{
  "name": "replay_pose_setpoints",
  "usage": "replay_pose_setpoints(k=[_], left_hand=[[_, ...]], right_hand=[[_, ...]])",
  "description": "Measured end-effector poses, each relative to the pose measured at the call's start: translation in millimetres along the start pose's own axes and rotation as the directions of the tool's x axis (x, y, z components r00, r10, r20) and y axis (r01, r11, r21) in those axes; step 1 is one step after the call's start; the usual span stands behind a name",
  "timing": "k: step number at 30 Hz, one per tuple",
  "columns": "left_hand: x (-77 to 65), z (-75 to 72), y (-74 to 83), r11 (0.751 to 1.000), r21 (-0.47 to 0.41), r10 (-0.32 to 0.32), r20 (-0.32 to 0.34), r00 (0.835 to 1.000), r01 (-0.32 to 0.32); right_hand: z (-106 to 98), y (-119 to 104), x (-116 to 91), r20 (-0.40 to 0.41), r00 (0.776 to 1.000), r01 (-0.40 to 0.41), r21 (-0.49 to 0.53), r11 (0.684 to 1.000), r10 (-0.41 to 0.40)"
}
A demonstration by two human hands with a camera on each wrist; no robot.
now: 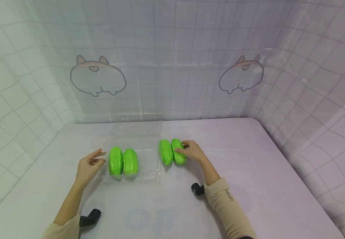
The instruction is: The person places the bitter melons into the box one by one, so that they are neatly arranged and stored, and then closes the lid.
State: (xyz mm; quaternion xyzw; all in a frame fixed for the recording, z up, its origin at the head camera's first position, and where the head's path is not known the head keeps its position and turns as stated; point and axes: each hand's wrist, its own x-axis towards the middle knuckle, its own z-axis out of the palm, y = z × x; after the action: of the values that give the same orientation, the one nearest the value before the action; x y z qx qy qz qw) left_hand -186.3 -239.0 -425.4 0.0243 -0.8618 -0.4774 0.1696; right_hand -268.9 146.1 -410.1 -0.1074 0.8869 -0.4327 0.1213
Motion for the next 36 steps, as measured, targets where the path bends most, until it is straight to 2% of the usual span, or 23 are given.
replay_pose_setpoints(k=[20,29,36], left_hand=[[-0.2,0.3,-0.8,1.0,-0.001,-0.004,-0.002,1.0,0.004],[-1.5,-0.4,0.2,1.0,0.0,-0.01,0.0,1.0,0.01],[-0.6,0.1,-0.6,1.0,-0.003,-0.015,0.0,1.0,0.015]], right_hand=[[0,4,-3,-0.09,0.996,0.0,0.094,0.996,0.009],[-4,-5,-8,-0.119,0.992,0.063,0.149,0.987,-0.046],[-4,-13,-11,-0.126,0.991,0.065,0.18,0.982,-0.042]])
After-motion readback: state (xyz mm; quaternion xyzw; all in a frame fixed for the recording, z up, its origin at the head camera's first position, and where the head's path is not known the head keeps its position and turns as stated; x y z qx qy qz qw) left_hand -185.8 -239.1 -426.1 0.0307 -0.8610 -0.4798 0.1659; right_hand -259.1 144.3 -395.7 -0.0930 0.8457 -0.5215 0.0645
